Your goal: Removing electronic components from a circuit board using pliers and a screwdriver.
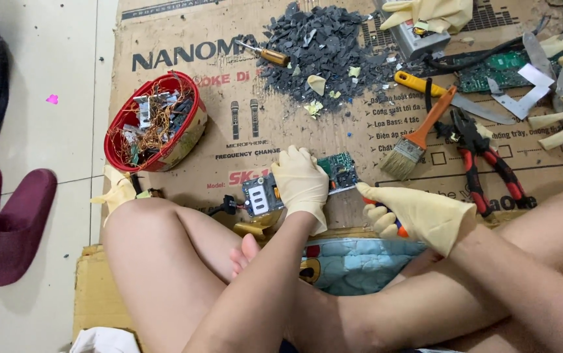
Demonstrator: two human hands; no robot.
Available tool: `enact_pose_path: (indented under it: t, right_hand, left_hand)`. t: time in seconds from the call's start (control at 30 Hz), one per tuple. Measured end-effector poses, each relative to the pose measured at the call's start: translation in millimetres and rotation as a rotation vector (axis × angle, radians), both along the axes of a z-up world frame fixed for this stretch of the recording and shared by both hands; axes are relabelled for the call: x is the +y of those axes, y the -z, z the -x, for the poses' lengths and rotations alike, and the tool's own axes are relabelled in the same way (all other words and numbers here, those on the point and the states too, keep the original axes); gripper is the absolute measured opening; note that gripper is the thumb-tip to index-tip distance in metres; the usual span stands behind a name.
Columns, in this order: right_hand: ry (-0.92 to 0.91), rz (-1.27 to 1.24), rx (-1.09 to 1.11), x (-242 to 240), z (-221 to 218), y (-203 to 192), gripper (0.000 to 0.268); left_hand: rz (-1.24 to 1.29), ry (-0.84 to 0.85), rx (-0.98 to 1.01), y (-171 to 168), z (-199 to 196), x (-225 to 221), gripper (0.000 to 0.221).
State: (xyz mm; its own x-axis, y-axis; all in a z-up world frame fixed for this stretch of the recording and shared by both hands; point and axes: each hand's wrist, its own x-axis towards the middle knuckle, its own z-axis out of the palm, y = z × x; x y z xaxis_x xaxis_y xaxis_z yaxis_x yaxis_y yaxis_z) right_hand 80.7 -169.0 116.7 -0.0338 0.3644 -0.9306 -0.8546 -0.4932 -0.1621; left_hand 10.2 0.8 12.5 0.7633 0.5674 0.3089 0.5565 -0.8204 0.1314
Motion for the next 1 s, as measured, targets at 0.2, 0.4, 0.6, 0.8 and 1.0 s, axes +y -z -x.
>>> enact_pose_path:
  t: [0.2,0.4,0.6,0.8,1.0]
  right_hand:
    - [0.534,-0.281,0.386,-20.9,10.8,45.3,0.039]
    - [-0.325,0.051,-0.65,-27.1,10.4,47.4,0.071]
    - [-1.366,0.446,-1.3,-7.5,-4.8,63.5,0.038]
    - [-0.418,0.235,-0.577,-5.5,10.1,30.2,0.061]
    - [0.047,-0.104,0.117,-9.7,-1.4,2.1,0.049]
  left_hand:
    - [0.022,0.002,0.021,-2.0,0.6,1.5,0.019]
    - [0.005,-0.006,0.065,-5.0,0.2,1.9,0.016]
    - [-0.006,-0.007,-0.026,0.8,-0.8,-1.0,0.016]
    - [-0.019,0.006,-0.022,-6.8,-0.1,-1.2,0.019]
    - [-0.035,0.017,-0.037,-6.4,0.3,-0.5,0.019]
